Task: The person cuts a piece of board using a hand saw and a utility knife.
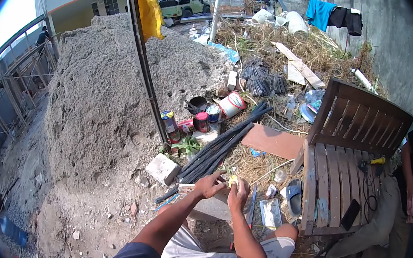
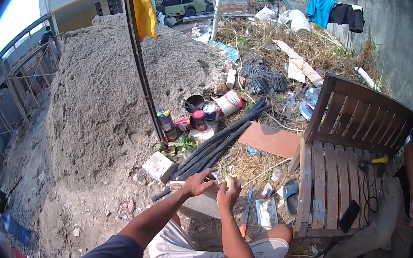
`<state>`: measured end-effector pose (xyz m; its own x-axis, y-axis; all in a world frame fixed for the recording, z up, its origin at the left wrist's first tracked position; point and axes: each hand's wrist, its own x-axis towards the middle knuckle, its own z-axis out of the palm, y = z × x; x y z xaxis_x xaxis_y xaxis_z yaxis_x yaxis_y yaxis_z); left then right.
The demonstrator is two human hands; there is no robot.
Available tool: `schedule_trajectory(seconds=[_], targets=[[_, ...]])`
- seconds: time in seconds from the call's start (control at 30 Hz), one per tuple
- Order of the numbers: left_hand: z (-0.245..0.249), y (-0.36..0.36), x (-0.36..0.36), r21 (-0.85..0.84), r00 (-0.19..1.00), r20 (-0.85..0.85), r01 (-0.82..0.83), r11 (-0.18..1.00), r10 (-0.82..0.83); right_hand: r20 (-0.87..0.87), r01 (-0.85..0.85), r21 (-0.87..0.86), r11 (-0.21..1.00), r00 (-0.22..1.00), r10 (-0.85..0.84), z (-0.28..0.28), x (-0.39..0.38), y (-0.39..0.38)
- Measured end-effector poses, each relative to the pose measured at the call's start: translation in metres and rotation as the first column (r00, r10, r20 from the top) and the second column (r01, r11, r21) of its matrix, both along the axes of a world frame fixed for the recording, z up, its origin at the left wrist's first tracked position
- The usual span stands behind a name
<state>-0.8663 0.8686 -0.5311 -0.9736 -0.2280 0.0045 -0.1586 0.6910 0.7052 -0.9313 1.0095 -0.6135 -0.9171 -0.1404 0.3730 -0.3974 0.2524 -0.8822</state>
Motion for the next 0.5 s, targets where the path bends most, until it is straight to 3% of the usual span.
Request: schedule_trajectory(seconds=[0.07, 0.1, 0.17, 0.23, 0.37, 0.43, 0.5], targets=[[-0.009, -0.007, 0.003, 0.296, 0.988, -0.141, -0.015, 0.955, 0.06, 0.123, -0.146, 0.21, 0.967, 0.985, 0.122, 0.008, -0.009, -0.015], [-0.007, -0.012, 0.005, 0.396, 0.974, -0.208, 0.003, 0.918, 0.086, 0.122, -0.138, 0.315, 0.939, 0.987, 0.104, 0.008, -0.008, -0.019], [0.015, -0.036, 0.015, 0.435, 0.964, -0.207, -0.062, 0.898, 0.167, 0.136, -0.173, 0.386, 0.906, 0.982, 0.129, 0.01, -0.009, -0.021], [0.06, -0.077, 0.031, 0.526, 0.919, -0.268, -0.113, 0.843, 0.29, 0.041, -0.082, 0.346, 0.935, 0.997, 0.073, 0.008, -0.01, -0.018], [0.216, -0.174, 0.096, 0.654, 0.669, -0.471, -0.173, 0.737, 0.575, -0.088, -0.047, 0.28, 0.959, 0.993, 0.074, -0.009, -0.026, -0.017], [0.303, -0.2, 0.137, 0.601, 0.495, -0.532, -0.35, 0.718, 0.687, -0.033, -0.076, 0.311, 0.947, 0.995, 0.091, -0.008, -0.031, -0.018], [0.374, -0.221, 0.181, 0.43, 0.417, -0.583, -0.57, 0.7, 0.698, 0.003, -0.128, 0.282, 0.951, 0.991, 0.133, -0.001, -0.033, -0.021]])
